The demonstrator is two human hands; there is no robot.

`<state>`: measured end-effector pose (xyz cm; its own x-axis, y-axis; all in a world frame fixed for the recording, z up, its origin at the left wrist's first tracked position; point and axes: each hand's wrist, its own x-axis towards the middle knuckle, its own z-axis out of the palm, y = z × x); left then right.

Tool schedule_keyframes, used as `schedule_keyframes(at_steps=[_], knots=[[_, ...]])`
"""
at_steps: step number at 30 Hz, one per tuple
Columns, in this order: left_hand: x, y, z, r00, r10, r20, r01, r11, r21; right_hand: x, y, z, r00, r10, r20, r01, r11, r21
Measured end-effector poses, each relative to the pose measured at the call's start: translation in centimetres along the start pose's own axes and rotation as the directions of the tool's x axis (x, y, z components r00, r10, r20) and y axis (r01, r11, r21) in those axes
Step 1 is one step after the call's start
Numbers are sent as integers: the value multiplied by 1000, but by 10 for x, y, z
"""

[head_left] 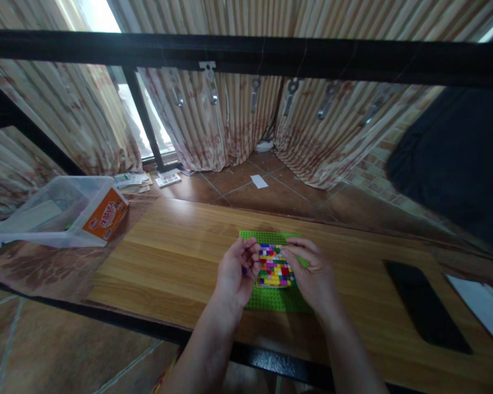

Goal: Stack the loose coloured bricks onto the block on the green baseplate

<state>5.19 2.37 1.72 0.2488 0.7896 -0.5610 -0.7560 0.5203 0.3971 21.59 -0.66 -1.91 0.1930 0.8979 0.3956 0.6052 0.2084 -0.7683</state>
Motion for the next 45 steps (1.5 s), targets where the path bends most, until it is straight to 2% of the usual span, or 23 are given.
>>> schedule_keyframes(at_steps=[9,14,20,24,28,38,45], knots=[[0,-1,0,1000,-5,11,5,998,60,-1,6,5,999,-54,-2,54,999,-9],[0,-1,0,1000,-9,7,9,998,69,-3,7,6,1000,-23,-19,23,999,28],[-1,-1,0,1000,0,3,0,997,82,-3,5,13,989,145,-39,-135,974,180],[-1,-1,0,1000,-1,6,1,996,85,-3,7,16,941,337,-17,-319,906,279],[-1,0,0,1000,5,3,-5,995,97,-3,10,16,903,427,47,-421,859,293],[-1,-2,0,1000,11,-8,-10,995,99,4,8,11,912,399,97,-411,884,221],[-1,-3,1,1000,-4,4,3,997,74,4,8,13,905,407,124,-426,864,268]])
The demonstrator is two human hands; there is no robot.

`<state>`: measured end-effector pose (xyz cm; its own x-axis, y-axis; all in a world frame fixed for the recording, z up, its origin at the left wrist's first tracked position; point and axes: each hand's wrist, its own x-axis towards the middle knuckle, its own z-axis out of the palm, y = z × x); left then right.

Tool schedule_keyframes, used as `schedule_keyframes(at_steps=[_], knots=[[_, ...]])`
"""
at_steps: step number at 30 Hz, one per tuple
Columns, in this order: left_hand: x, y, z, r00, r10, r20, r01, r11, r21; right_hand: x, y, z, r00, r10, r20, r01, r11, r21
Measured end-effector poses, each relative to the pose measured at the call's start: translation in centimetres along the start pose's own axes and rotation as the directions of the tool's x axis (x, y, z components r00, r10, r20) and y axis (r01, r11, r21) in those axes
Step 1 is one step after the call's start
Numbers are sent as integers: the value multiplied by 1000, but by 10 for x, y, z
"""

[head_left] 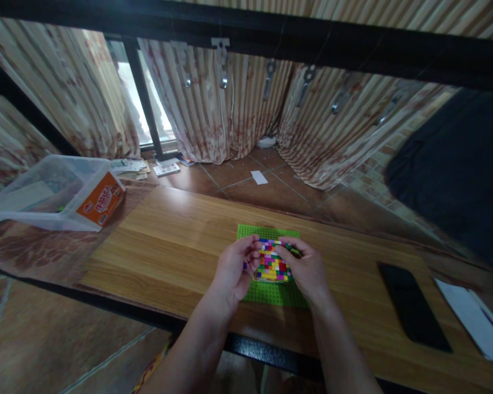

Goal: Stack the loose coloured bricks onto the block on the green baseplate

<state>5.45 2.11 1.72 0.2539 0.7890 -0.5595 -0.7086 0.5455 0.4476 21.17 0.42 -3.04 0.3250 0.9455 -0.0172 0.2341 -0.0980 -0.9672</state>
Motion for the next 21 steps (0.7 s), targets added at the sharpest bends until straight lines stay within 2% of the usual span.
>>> schedule_keyframes(at_steps=[4,7,10,12,14,16,18,21], knots=[[-2,2,1,999,24,37,-23,999,-37,-1,-1,1,1000,7,11,-7,1000,23],[-5,5,3,996,40,74,-35,997,-74,-1,1,0,999,-35,7,35,999,10],[-7,6,5,992,56,115,-42,992,-122,-3,-3,-5,982,-165,-89,159,985,-70],[-8,6,6,988,68,142,-46,987,-152,-9,-12,-7,943,-276,-183,255,958,-132],[-9,5,7,982,72,177,-43,985,-164,-19,-25,-7,910,-362,-202,339,930,-143],[-10,4,7,975,77,208,-43,986,-162,-29,-38,-2,908,-407,-102,394,911,-125],[-11,3,8,970,85,228,-52,988,-147,-38,-48,5,904,-424,53,427,896,-122],[-14,1,9,961,99,257,-75,992,-102,-46,-55,17,891,-418,174,444,884,-148]])
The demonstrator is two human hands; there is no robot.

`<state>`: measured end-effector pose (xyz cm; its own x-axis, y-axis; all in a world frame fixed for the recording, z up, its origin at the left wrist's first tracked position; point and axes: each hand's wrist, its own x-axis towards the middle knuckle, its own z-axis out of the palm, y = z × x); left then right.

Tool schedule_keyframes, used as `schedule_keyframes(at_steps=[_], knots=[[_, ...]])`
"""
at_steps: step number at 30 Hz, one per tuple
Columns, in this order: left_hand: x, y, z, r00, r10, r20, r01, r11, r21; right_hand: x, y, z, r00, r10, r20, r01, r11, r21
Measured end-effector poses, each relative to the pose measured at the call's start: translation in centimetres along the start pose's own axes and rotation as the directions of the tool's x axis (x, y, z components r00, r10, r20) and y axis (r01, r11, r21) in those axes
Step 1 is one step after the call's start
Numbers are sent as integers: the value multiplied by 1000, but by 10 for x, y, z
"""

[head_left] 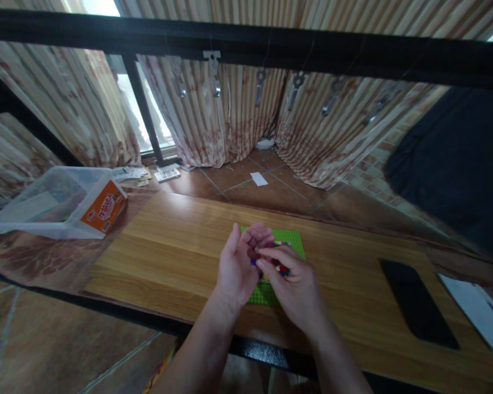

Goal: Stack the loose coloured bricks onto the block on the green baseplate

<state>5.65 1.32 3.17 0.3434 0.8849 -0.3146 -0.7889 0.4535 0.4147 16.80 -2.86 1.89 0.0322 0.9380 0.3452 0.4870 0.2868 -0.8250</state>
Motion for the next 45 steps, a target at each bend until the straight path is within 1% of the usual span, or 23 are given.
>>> schedule_keyframes(at_steps=[4,7,12,19,21,23,25,26,28,33,37,40,45], knots=[[-2,-4,1,998,51,44,-55,995,85,0,-2,9,999,25,21,-23,997,-79],[-2,-6,1,993,99,64,-106,987,122,0,-1,6,999,11,50,-8,997,-70],[-2,-5,1,991,110,78,-119,986,119,0,-1,-4,995,3,100,-2,1000,-10],[-1,-7,1,987,134,88,-143,985,99,0,1,-5,993,7,114,-5,1000,-19],[1,-6,-1,987,155,46,-159,982,98,1,7,-11,997,16,69,-14,1000,-27],[5,-5,-5,981,184,-56,-174,974,144,3,17,-19,999,34,-28,-36,997,-67],[10,-4,-11,957,216,-191,-167,955,243,4,30,-27,991,42,-131,-61,988,-142],[12,-4,-14,941,231,-246,-154,942,297,4,37,-30,986,37,-161,-66,982,-178],[15,-6,-19,920,249,-301,-125,917,378,5,48,-32,981,23,-193,-65,974,-216],[18,-14,-22,907,296,-301,-138,882,451,7,59,-22,980,12,-197,-53,977,-206],[18,-15,-22,923,268,-276,-115,877,466,9,60,-21,978,3,-207,-53,971,-235],[18,-14,-23,925,262,-275,-109,877,469,9,62,-23,980,0,-198,-49,969,-243],[18,-14,-23,930,246,-274,-98,882,460,9,66,-20,981,30,-189,-66,981,-184]])
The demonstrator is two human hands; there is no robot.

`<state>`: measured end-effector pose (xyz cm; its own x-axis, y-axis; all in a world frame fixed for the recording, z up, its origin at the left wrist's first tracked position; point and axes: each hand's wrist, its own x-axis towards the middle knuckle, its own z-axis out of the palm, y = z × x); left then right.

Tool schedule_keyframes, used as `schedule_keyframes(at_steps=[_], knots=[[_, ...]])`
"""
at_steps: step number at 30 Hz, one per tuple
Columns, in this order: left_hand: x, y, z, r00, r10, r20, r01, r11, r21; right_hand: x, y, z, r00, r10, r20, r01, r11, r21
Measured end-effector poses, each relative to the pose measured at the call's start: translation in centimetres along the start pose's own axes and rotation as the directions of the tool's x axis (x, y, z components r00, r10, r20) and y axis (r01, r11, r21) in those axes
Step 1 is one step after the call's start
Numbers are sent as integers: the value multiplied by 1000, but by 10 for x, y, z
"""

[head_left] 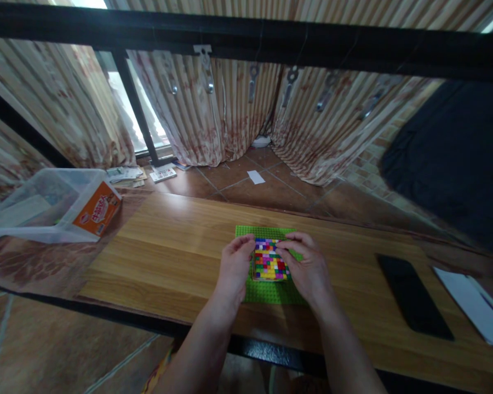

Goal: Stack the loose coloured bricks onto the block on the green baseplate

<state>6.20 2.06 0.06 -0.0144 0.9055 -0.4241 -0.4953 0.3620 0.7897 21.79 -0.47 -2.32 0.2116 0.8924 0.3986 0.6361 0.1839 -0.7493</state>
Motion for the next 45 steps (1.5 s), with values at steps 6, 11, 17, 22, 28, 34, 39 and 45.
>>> schedule_keyframes(at_steps=[6,11,17,22,28,34,39,45], knots=[[0,0,1,1000,6,11,-6,1000,7,2,8,7,979,198,51,-205,948,245],[1,-1,2,1000,21,16,-21,1000,3,2,12,13,867,458,197,-491,710,505],[6,-8,0,996,91,23,-92,994,63,1,9,18,845,485,225,-508,597,621],[12,-18,-3,991,127,29,-130,984,122,2,4,21,849,491,193,-494,610,620],[7,-21,3,912,403,80,-382,760,526,4,8,4,882,472,19,-359,644,675],[-19,-29,11,647,467,603,-616,-146,774,5,26,-39,789,585,-189,-338,670,661],[-21,-39,8,655,333,678,-540,-422,728,2,28,-64,776,594,-212,-305,648,698],[-17,-35,5,626,325,709,-498,-533,684,-5,45,-113,760,479,-439,-271,848,456]])
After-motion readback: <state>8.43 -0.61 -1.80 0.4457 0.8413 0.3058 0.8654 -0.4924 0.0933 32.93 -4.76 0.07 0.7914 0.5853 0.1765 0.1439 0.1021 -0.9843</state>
